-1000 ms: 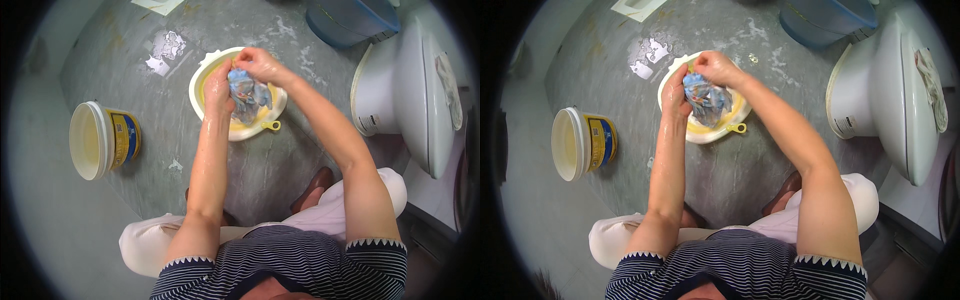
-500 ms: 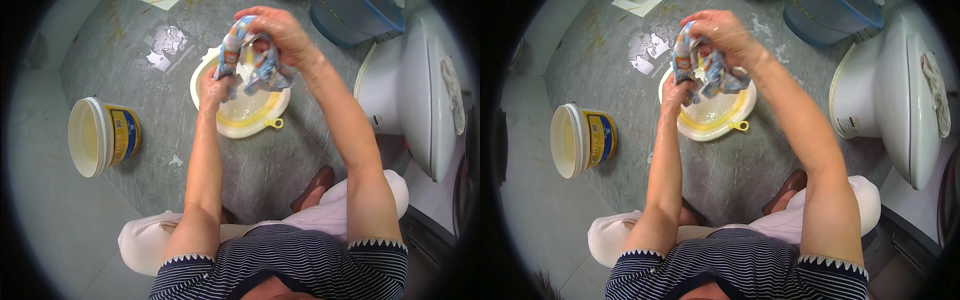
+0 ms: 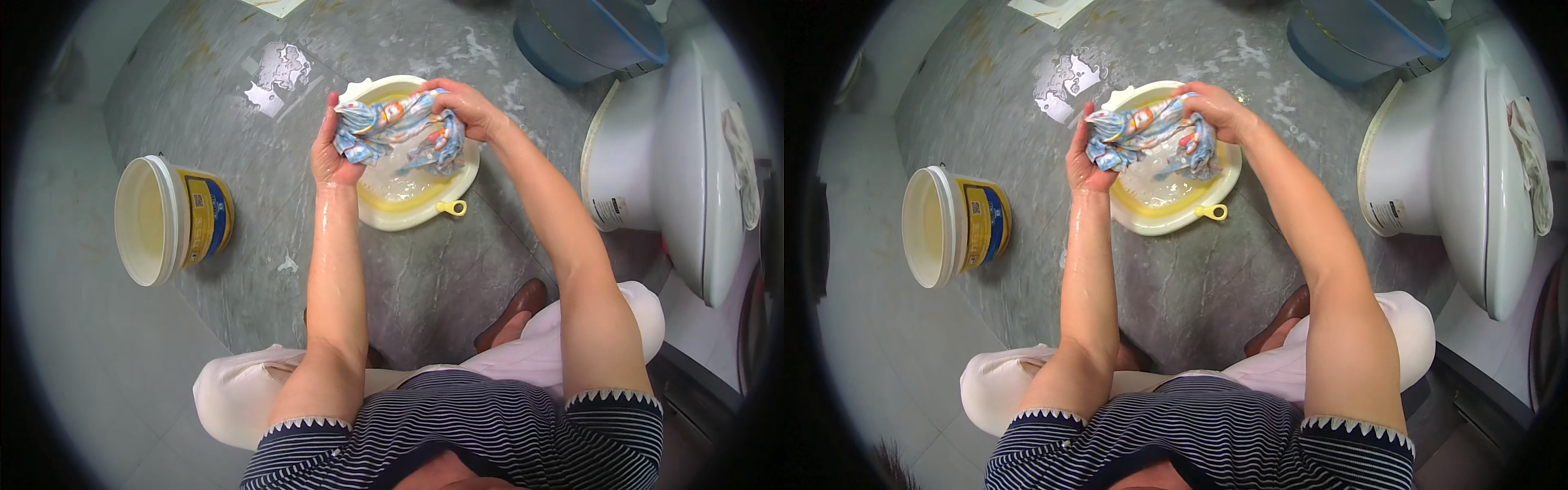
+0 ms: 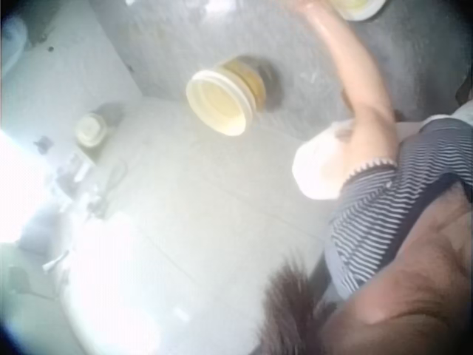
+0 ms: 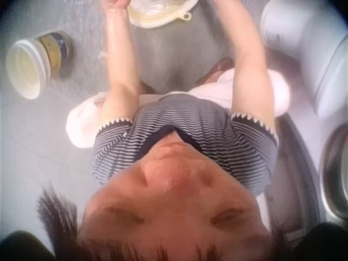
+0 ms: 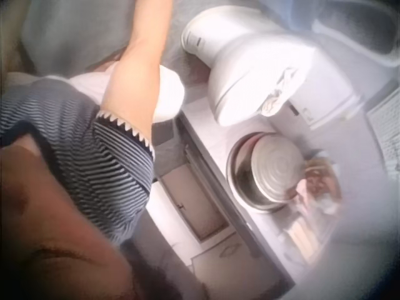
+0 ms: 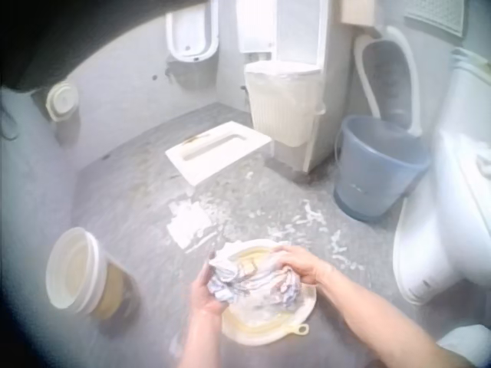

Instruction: The person washes clothes by hand in a basin, using a bar of soap, and then rinses them under a faucet.

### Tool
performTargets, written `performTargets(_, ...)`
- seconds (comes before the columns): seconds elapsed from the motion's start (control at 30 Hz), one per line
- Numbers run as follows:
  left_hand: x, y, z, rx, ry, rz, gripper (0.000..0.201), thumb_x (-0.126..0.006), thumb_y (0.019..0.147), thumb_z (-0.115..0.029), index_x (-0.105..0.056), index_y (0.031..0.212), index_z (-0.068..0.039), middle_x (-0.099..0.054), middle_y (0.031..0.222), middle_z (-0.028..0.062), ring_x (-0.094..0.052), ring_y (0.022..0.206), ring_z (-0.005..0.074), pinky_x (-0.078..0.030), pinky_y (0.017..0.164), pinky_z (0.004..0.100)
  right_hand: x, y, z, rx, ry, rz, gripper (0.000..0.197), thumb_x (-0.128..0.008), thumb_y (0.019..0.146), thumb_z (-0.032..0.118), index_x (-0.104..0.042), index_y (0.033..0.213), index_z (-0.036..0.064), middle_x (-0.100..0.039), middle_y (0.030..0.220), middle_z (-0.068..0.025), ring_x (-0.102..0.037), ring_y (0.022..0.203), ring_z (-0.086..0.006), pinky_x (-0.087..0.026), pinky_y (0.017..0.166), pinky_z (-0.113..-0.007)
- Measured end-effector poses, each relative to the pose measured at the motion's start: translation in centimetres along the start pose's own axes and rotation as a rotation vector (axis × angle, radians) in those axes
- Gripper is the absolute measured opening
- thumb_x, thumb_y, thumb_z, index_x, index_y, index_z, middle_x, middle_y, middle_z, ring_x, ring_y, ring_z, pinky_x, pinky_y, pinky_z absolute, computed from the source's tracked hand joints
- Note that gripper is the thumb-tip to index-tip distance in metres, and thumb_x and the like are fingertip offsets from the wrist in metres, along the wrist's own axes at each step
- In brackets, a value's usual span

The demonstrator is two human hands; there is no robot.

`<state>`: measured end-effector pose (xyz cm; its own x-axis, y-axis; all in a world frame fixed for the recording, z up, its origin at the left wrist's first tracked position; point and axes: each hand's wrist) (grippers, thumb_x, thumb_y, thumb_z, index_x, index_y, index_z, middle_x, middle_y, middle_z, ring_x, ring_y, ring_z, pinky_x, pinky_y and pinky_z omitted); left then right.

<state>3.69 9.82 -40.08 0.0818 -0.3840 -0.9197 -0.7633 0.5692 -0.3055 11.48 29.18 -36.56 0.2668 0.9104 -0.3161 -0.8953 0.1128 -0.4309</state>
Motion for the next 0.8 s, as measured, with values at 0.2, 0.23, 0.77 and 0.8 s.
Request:
performTargets(0.2, 1.5, -3.4, 3.9, -0.147, 0.188, -0.122, 0.026, -0.039, 0.088, -0.023, -0.051, 0.107, -0.01, -0.058, 0.096, 0.0091, -0.054, 0.093, 0.024, -0.046, 0.082, 0.0399, -10.9, -1.9, -5.5, 0.734, -1.198, -0.156, 0.016, -0.049, 0.073, 0.016, -0.058, 0.081, 0.0064, -0.058, 0.075, -0.0109, -0.058, 0.072, -0.0243, -0.048, 0.058, -0.034)
performTargets(0.23, 0.9, -3.4, 4.9, -0.049, 0.165, -0.211, 0.023, -0.039, 0.088, -0.024, -0.051, 0.1, -0.009, -0.057, 0.089, 0.0079, -0.054, 0.085, 0.0229, -0.046, 0.077, 0.0391, -10.3, -1.5, -5.5, 0.759, -1.164, -0.202, 0.017, -0.047, 0.074, 0.021, -0.056, 0.075, 0.0073, -0.059, 0.073, -0.0112, -0.058, 0.069, -0.0278, -0.048, 0.06, -0.037)
performTargets(0.77, 2.5, 0.1, 2.4, 0.06, 1.064, -0.292, 0.047, -0.06, 0.075, -0.015, -0.044, 0.116, -0.001, -0.056, 0.102, 0.0154, -0.059, 0.077, 0.0264, -0.05, 0.065, 0.0373, 0.5, 3.8, -9.5, 0.261, -1.188, -0.485, 0.023, -0.053, 0.078, 0.028, -0.058, 0.091, 0.0098, -0.057, 0.091, -0.0133, -0.056, 0.085, -0.0301, -0.044, 0.071, -0.041)
performTargets(0.8, 3.8, -0.1, 1.8, -0.167, 1.568, -0.267, 0.048, -0.058, 0.07, -0.011, -0.047, 0.117, -0.005, -0.05, 0.111, 0.0215, -0.056, 0.089, 0.0318, -0.048, 0.074, 0.0389, -0.6, 3.6, -10.5, 0.32, -1.328, -0.426, 0.024, -0.054, 0.077, 0.028, -0.058, 0.092, 0.0095, -0.056, 0.092, -0.0128, -0.056, 0.085, -0.0296, -0.044, 0.073, -0.04)
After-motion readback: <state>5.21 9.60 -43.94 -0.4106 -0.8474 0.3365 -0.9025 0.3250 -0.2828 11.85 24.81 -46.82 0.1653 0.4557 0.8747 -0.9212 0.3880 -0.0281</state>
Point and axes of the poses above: each hand's wrist, its own y-axis towards the middle knuckle, its own x-axis out of the back of the hand, z = x × y
